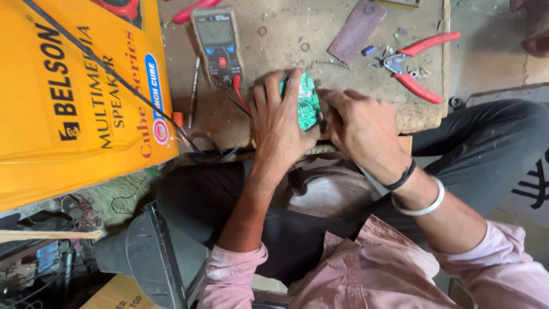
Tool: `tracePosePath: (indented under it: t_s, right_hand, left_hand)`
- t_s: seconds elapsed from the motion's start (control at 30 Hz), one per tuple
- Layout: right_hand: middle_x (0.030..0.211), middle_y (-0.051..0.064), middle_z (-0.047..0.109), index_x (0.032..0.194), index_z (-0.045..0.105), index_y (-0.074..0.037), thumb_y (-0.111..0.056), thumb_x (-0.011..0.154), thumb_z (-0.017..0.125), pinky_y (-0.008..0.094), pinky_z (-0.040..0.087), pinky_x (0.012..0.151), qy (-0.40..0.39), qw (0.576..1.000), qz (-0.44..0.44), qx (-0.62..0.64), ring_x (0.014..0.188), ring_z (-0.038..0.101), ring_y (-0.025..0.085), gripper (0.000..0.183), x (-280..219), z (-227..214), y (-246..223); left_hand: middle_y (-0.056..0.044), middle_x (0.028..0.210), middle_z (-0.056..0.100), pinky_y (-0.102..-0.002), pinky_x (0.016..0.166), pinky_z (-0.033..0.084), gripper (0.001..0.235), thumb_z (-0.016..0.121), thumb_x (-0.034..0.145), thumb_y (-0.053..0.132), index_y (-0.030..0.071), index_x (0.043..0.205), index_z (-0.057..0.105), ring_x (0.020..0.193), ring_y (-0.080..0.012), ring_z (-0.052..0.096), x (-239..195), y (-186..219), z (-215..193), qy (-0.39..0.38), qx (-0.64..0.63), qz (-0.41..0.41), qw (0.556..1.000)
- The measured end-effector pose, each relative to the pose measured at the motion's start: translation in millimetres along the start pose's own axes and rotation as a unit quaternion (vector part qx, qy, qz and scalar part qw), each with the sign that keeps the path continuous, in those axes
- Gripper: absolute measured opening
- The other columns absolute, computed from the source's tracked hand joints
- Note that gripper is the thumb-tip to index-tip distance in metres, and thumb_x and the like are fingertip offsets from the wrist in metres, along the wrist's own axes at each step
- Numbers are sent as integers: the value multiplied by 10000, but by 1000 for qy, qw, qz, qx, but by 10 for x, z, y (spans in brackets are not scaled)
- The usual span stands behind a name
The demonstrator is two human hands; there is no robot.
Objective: The person uses a green-handled screwdriver to scrape and clean the surface of a green circuit board. They repeatedly rub the board's traces and pads, occasionally flipping the board over to work on different areas.
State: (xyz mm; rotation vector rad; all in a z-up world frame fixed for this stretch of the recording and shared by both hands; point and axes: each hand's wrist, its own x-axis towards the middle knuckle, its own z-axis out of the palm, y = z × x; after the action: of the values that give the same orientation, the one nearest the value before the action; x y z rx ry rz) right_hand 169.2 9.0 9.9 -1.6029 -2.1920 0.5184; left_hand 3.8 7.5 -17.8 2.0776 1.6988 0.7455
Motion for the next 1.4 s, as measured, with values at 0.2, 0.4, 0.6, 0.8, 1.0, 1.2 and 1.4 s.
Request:
tracePosePath:
  t_s: [0.2, 0.4, 0.6, 0.8, 1.0, 1.2, 1.4]
  right_hand:
    - [899, 167, 715, 1199, 722, -85, -134, 911, 664, 495, 532, 606, 11, 1000, -9, -2, 726, 689, 406, 298, -95, 71, 25]
    - [906, 176, 708, 1169, 740, -77, -147, 939, 686, 494, 530, 615, 11, 999, -15, -30, 730, 677, 416, 246, -52, 65, 37]
    - [982, 170, 729, 1122, 714, -60, -122, 921, 667, 465, 543, 644, 76, 996, 9, 48, 780, 690, 391, 216, -238, 176, 100]
    - [1122, 186, 741, 1258, 699, -45, -111, 1038, 634, 395, 586, 762, 123, 980, 0, 157, 907, 743, 345, 239, -344, 316, 281]
    - [1107, 159, 763, 1275, 701, -22, -154, 1016, 641, 349, 573, 859, 138, 944, 16, 300, 956, 760, 241, 297, -390, 176, 442]
    - [1101, 131, 776, 1257, 678, -26, -227, 984, 685, 342, 586, 917, 122, 919, 28, 375, 1012, 768, 216, 339, -374, 174, 561]
    - [1202, 147, 746, 1332, 638, -44, -294, 990, 704, 368, 578, 946, 106, 913, -9, 394, 1098, 749, 270, 429, -388, 39, 508]
  left_hand:
    - [-136, 1359, 458, -552, 1068, 381, 959, 913, 610, 227, 125, 1457, 475, 1250, -391, 455, -60, -27, 27, 5, 8, 12, 1000]
    - [-121, 1380, 468, -544, 1077, 390, 959, 900, 607, 221, 130, 1464, 479, 1258, -385, 458, -56, 9, 20, -10, 14, 8, 1000]
    - [-115, 1375, 471, -569, 1074, 364, 947, 928, 600, 256, 125, 1430, 492, 1256, -380, 456, 22, 15, -28, 3, -9, 26, 1000]
    - [-179, 1420, 468, -543, 1110, 400, 1053, 945, 613, 341, 81, 1505, 447, 1314, -410, 439, -35, -123, 52, -12, -46, 32, 998]
    - [-199, 1498, 478, -526, 1194, 402, 1132, 917, 730, 473, 4, 1588, 344, 1400, -378, 472, -109, -135, -107, 143, -165, 57, 974]
    - [-174, 1597, 385, -471, 1172, 445, 1155, 903, 827, 554, -31, 1625, 306, 1434, -330, 441, -180, -1, -24, 77, -399, 13, 914]
    - [-286, 1458, 491, -538, 1136, 456, 1137, 920, 702, 426, -15, 1568, 331, 1354, -483, 505, -118, 102, 141, 66, -46, 143, 986]
